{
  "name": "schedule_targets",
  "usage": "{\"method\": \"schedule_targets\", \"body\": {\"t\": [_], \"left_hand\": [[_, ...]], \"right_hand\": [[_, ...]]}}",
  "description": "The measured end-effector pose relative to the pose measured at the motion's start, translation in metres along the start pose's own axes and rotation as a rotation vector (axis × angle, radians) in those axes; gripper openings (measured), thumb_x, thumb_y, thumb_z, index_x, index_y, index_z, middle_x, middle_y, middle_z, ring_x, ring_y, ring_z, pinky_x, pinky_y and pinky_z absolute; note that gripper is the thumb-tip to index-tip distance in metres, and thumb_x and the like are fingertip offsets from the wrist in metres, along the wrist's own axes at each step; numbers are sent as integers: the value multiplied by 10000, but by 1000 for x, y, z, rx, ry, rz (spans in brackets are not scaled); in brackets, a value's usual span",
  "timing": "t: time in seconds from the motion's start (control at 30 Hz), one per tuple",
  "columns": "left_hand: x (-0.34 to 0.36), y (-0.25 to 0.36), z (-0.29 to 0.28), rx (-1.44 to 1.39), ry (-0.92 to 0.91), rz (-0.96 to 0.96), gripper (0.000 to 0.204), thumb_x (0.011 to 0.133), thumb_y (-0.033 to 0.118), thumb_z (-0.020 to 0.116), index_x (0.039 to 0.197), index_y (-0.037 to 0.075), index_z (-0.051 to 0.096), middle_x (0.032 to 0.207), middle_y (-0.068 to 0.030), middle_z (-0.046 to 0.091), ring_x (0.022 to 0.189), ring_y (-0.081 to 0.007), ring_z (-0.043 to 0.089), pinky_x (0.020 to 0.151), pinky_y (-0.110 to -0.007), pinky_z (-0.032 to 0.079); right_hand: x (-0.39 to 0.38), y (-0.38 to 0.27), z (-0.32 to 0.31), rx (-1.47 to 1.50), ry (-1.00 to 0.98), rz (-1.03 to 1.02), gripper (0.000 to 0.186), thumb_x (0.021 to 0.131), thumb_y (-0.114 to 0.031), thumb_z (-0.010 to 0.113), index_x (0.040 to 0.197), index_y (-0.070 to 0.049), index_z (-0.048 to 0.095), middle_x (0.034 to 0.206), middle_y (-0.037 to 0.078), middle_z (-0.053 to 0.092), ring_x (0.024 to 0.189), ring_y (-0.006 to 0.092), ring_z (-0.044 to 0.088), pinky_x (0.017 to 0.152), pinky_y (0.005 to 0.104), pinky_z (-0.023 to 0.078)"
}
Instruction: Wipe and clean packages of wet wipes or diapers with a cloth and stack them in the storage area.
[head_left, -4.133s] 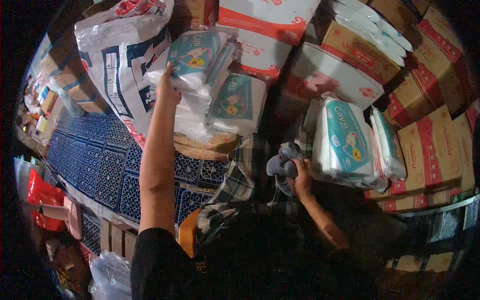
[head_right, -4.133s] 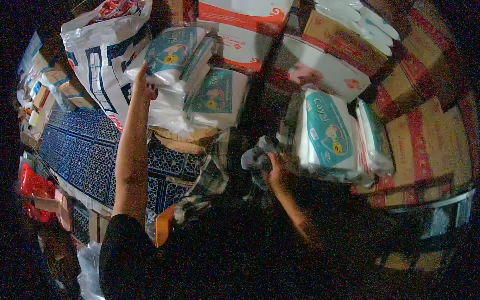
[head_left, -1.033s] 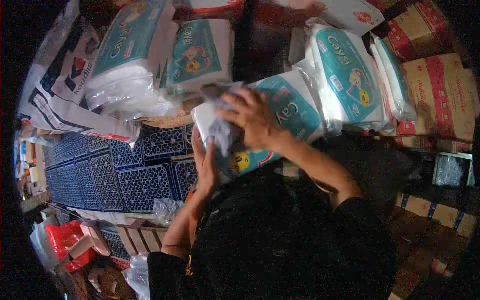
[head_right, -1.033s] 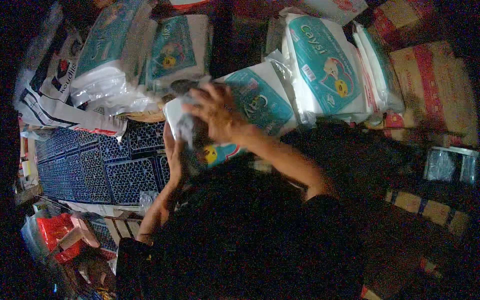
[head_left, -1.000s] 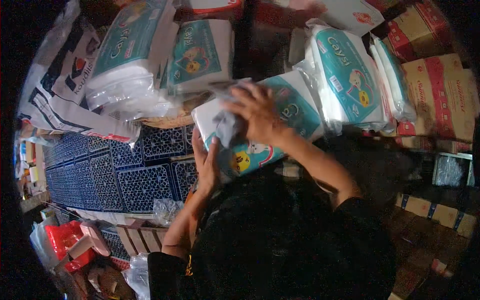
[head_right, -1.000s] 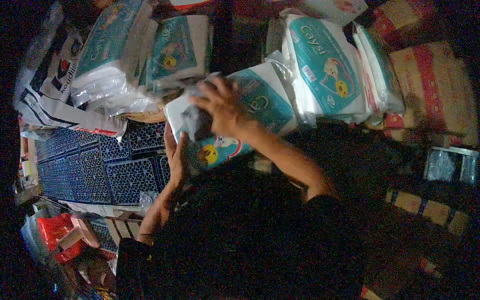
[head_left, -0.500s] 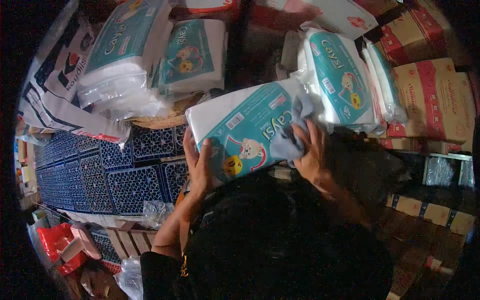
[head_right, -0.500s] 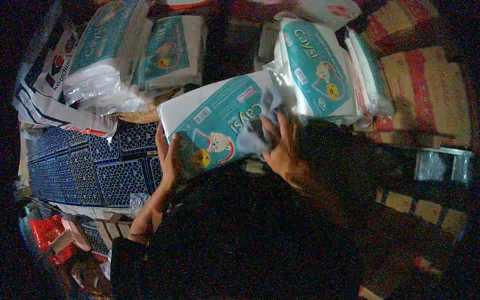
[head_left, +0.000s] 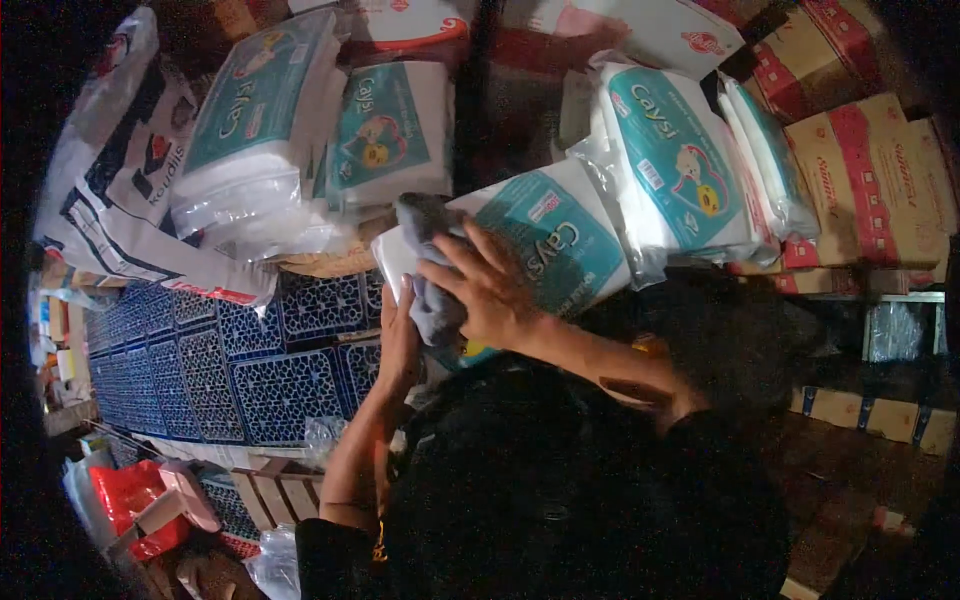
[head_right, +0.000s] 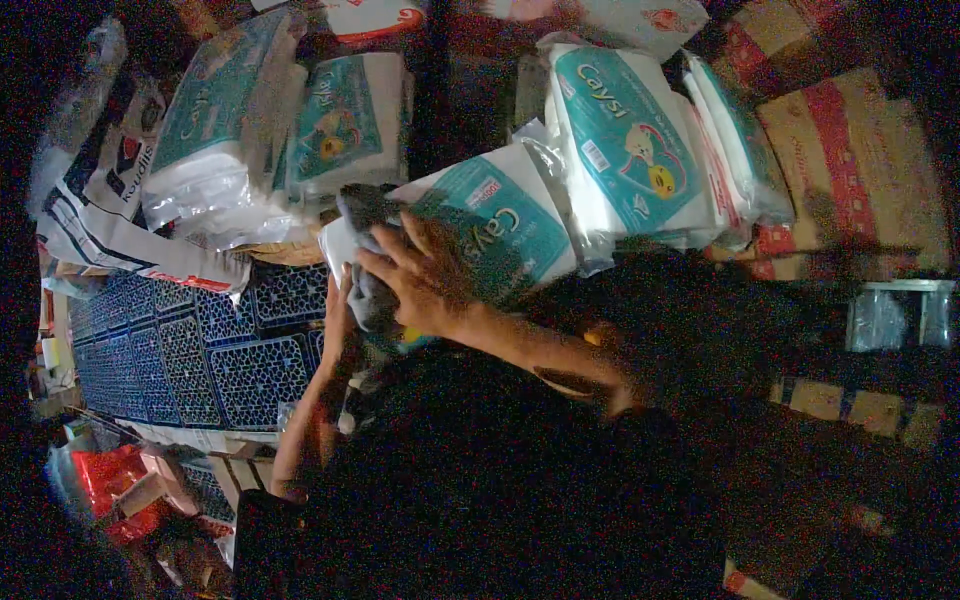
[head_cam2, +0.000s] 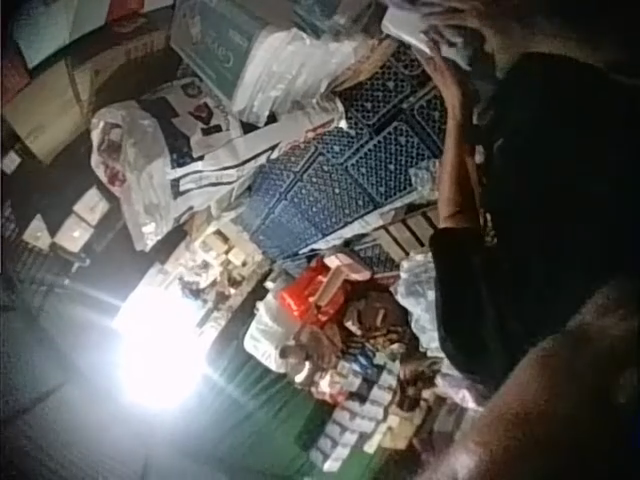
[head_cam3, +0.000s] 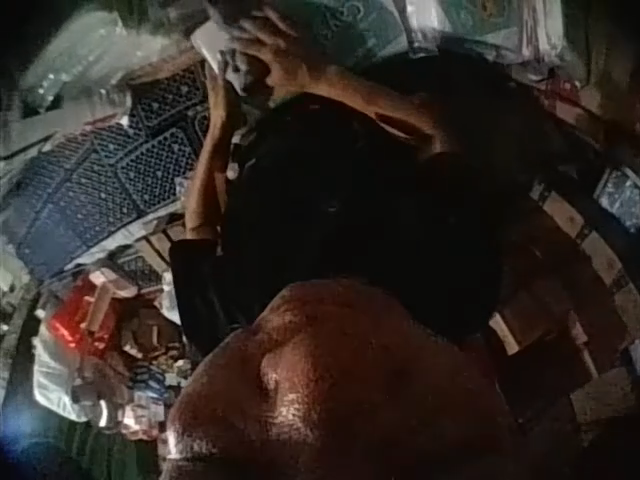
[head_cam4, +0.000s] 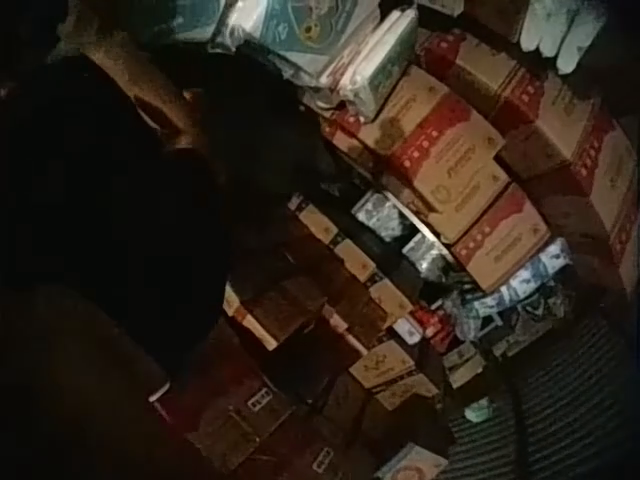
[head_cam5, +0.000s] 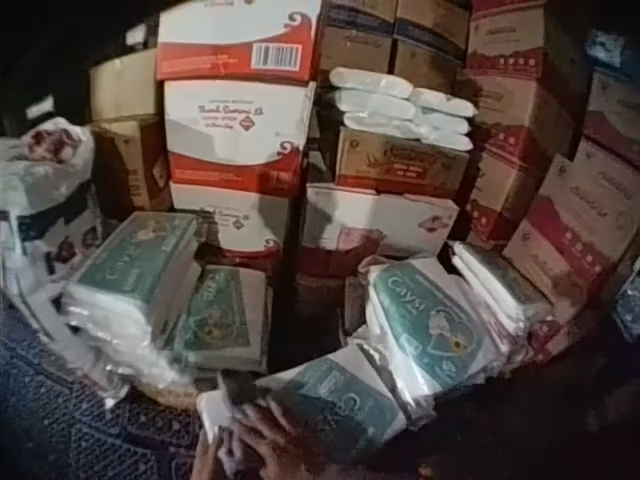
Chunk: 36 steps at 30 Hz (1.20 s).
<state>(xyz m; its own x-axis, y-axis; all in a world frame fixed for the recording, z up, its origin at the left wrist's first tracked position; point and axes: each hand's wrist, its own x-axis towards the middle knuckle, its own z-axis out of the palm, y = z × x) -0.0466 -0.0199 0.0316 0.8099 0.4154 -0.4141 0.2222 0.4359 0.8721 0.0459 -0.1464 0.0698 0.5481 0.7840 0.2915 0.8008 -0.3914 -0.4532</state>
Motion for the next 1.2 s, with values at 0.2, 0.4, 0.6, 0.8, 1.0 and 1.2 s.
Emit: {"method": "schedule_targets", "body": {"t": [0.2, 0.4, 0.6, 0.8, 1.0, 1.2], "left_hand": [[1, -5, -6, -51, 106, -2, 398, 899, 343, 463, 1168, 50, 466, 977, -31, 543, 833, -112, 508, 693, -241, 431], [-12, 22, 1, -163, 55, 81, 393, 890, 256, 493, 1206, 33, 420, 1100, -53, 497, 979, -139, 451, 859, -283, 353], [-13, 25, -13, 33, -49, 530, 616, 825, 167, 591, 1326, 59, 249, 1250, -96, 394, 1109, -193, 400, 924, -339, 328], [-9, 39, -15, 140, -211, 464, 661, 794, 152, 613, 1313, 41, 220, 1234, -115, 383, 1162, -220, 368, 983, -374, 302], [15, 26, -43, 728, -196, 998, 578, 732, 202, 636, 1201, 20, 352, 1159, -130, 442, 989, -274, 472, 814, -365, 395], [-13, 33, -20, 25, -147, 560, 591, 707, 77, 654, 1210, 3, 352, 1126, -110, 479, 1050, -218, 476, 915, -336, 394]], "right_hand": [[35, 33, 0, -106, 8, -47, 590, 581, -292, 699, 1140, -213, 531, 1224, 88, 458, 1194, 323, 339, 923, 500, 302], [27, 101, -43, -182, 255, 225, 515, 555, 23, 586, 1038, -157, 575, 1126, 110, 517, 1068, 303, 460, 919, 382, 365], [47, 88, -116, 316, 551, 202, 375, 588, 34, 538, 956, -19, 592, 1003, 114, 566, 918, 251, 537, 840, 340, 412], [61, -11, -99, -116, 319, -57, 425, 543, -124, 656, 967, -140, 614, 953, 69, 537, 966, 266, 481, 797, 389, 391], [54, -57, -71, -197, 178, -391, 362, 650, -301, 635, 986, -167, 608, 964, 50, 542, 960, 236, 481, 775, 405, 365], [46, -3, -119, -253, 291, -169, 440, 586, -208, 674, 1013, -130, 602, 968, 75, 570, 975, 277, 496, 850, 386, 370]]}}
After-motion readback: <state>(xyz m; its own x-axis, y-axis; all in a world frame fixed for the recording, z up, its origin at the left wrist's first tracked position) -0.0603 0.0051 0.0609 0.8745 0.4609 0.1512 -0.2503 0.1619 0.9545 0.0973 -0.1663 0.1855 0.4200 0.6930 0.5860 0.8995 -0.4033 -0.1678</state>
